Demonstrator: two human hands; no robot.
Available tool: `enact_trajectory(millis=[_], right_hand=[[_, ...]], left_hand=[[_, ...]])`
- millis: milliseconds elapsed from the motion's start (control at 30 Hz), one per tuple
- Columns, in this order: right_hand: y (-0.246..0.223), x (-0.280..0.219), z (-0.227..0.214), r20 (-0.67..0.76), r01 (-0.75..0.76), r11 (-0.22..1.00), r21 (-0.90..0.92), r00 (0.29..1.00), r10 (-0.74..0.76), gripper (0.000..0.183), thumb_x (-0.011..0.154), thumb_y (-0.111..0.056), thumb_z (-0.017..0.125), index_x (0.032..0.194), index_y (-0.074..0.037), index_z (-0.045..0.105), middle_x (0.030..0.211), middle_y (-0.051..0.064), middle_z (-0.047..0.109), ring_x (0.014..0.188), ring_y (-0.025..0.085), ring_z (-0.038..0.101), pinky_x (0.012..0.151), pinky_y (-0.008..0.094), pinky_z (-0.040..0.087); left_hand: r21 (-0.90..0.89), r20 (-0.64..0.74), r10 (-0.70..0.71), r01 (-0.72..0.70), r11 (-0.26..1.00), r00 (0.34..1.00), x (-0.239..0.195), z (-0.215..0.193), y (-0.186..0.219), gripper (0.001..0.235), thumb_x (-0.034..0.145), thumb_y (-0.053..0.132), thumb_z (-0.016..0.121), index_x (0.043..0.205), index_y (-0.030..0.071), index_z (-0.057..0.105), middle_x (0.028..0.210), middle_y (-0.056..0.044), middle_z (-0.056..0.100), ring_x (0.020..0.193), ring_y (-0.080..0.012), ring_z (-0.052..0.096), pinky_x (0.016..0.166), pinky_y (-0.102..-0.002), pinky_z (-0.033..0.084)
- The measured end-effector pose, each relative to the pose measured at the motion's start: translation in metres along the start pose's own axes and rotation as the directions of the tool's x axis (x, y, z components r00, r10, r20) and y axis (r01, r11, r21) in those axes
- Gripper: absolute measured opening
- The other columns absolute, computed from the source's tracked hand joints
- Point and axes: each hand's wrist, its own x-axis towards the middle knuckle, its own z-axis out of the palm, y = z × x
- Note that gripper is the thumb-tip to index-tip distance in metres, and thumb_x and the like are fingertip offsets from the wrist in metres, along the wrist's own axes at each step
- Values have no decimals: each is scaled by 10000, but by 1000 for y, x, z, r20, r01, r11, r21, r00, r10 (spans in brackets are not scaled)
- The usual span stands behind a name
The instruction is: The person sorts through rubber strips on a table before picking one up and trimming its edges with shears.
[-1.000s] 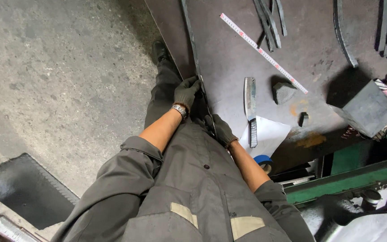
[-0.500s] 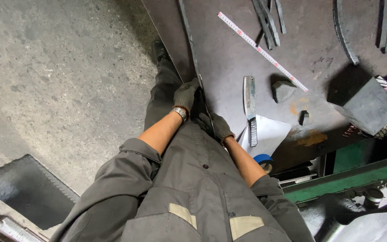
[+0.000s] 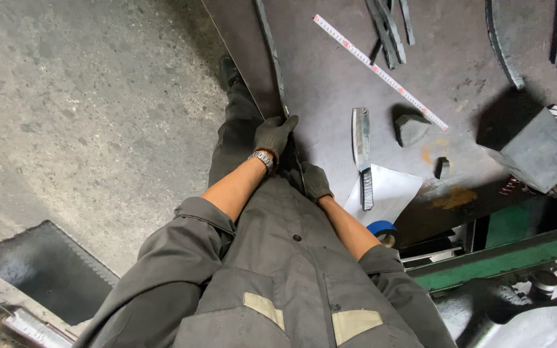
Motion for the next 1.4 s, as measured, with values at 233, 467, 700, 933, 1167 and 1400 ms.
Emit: enact_trajectory(millis=[233,467,700,933,1167,1400], right_hand=[[13,12,19,-107,30,998,63,994,-23,523,830,-566,691,841,-43,695,796,249,707,790,446,699,699,521,537],[32,18,36,-198,132,991,1,972,-129,455,876,-500,697,814,-50,681,764,256,688,751,463,677,667,542,519],[44,25,50,-228,186,981,47,959,-171,411,855,-440,729,789,-40,663,730,234,682,673,434,671,611,506,527],[59,32,65,-235,192,980,41,956,-177,411,912,-443,709,801,-49,671,747,223,680,691,438,668,605,506,512],[69,36,76,-256,199,980,6,948,-190,410,897,-460,704,822,-58,684,738,218,688,694,437,673,615,510,520],[-4,-2,-11,44,-59,992,111,998,54,605,893,-627,602,905,-33,716,881,222,745,886,406,707,786,485,532]], left_hand=[[-9,-100,-16,15,1000,995,0,5,1,622,837,482,759,1217,-7,701,1199,-204,729,1126,-330,696,970,-391,520],[-10,-142,-62,61,998,988,7,14,-4,575,835,446,754,1196,1,707,1184,-195,742,1119,-333,711,958,-399,536],[31,-176,-163,171,985,971,-12,7,28,540,852,427,748,1198,16,689,1194,-197,710,1127,-348,682,972,-420,518],[134,-192,-172,199,971,966,-6,11,27,516,860,438,739,1153,13,727,1162,-201,739,1104,-357,700,964,-426,534],[50,-206,-157,171,984,966,8,18,6,524,827,427,760,1142,10,727,1143,-202,744,1084,-349,717,940,-408,546],[99,-127,43,-30,995,991,6,-8,-1,543,831,494,750,1131,42,750,1086,-178,769,1039,-310,735,911,-373,536]])
